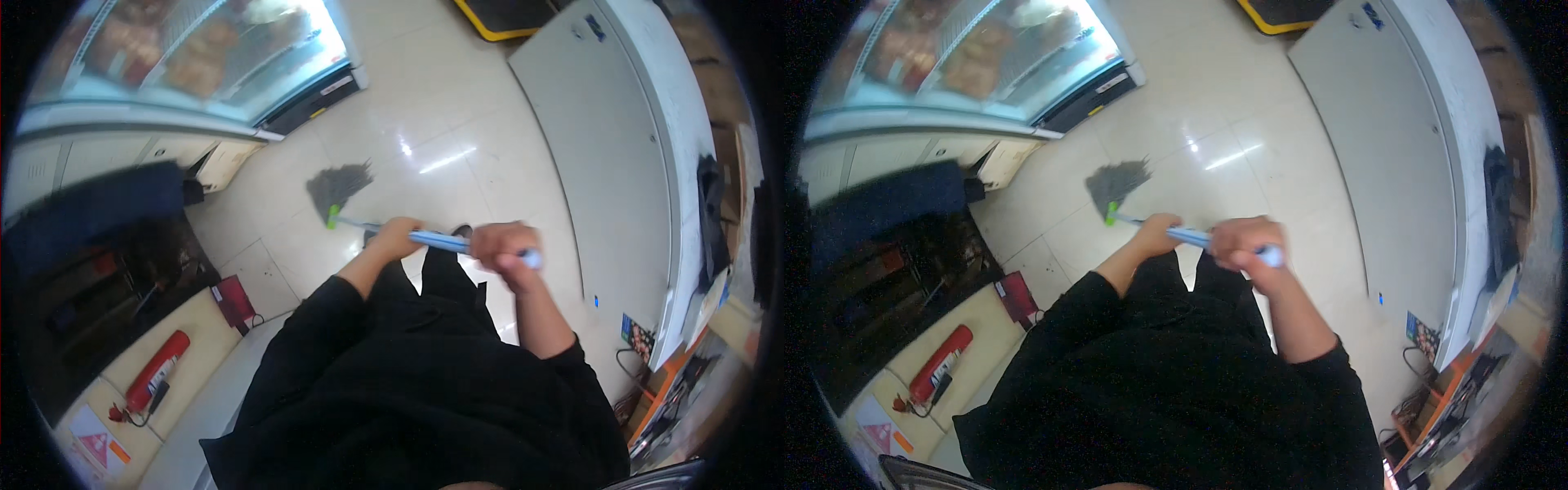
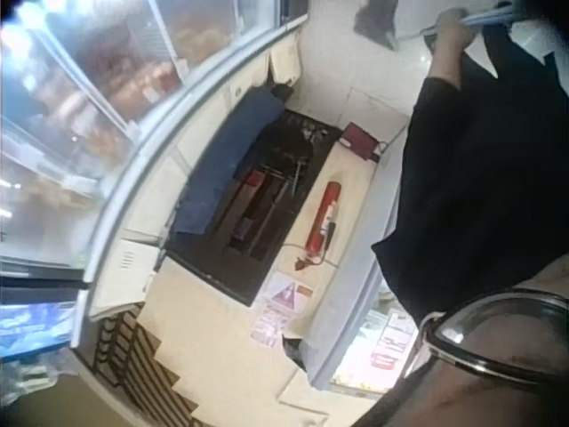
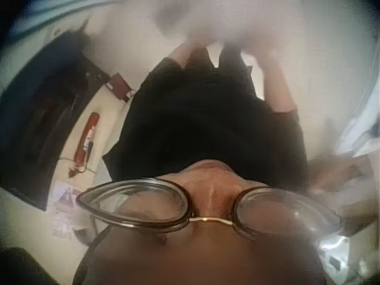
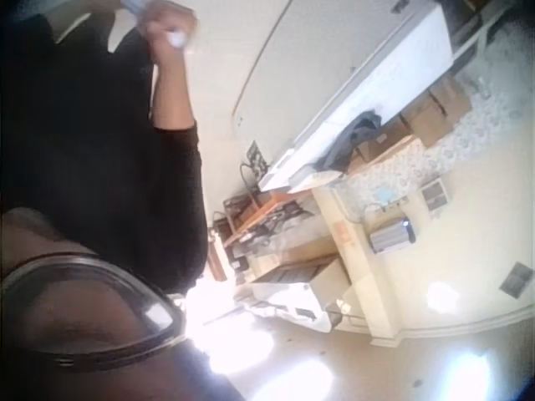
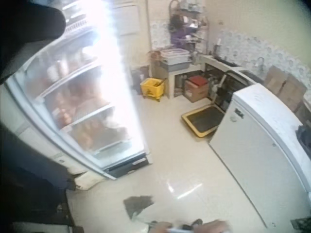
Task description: The person mops the tiled floor of a kitchen using a mop and a bucket, moving between appliances and work tables.
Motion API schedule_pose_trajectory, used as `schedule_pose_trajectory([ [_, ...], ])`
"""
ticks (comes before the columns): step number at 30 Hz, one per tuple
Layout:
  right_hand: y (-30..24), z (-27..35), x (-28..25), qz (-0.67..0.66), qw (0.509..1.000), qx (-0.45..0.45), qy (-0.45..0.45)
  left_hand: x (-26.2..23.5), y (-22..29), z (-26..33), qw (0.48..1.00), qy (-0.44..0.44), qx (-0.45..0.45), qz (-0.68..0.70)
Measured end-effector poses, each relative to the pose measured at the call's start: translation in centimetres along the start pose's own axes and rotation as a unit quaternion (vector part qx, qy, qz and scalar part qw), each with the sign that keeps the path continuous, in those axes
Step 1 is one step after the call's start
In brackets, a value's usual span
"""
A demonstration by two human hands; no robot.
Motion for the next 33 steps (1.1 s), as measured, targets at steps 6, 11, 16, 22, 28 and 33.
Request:
schedule_pose_trajectory([
  [6,21.1,2.0,13.8,0.037,0.979,0.152,-0.132,-11.6,-23.7,14.3,0.951,0.201,-0.183,-0.148],
  [11,14.9,-1.6,15.4,0.006,0.986,0.069,-0.153,-18.1,-17.9,12.4,0.925,0.365,-0.045,-0.098],
  [16,2.9,-6.0,12.7,0.097,0.993,-0.044,-0.046,-16.5,-6.7,1.8,0.95,0.295,0.087,0.052],
  [22,-2.1,-5.1,12.6,0.216,0.955,-0.202,-0.033,-12.0,6.2,-8.7,0.913,0.212,0.306,0.169],
  [28,1.9,-4.4,5.2,0.334,0.922,-0.194,0.006,-8.4,6.9,-16.3,0.912,0.207,0.335,0.116],
  [33,-4.9,-5.1,3.2,0.217,0.965,-0.147,-0.001,-7.5,10.7,-13.2,0.946,0.184,0.266,0.003],
])
Point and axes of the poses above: each hand's wrist, its own z-axis away from the middle knuckle, its own x-axis out of the palm, y = z × x, the point moved 10 cm from there along -z, towards the middle knuckle, and after that the axes turned 10 degrees about y, right-handed, at the moved point
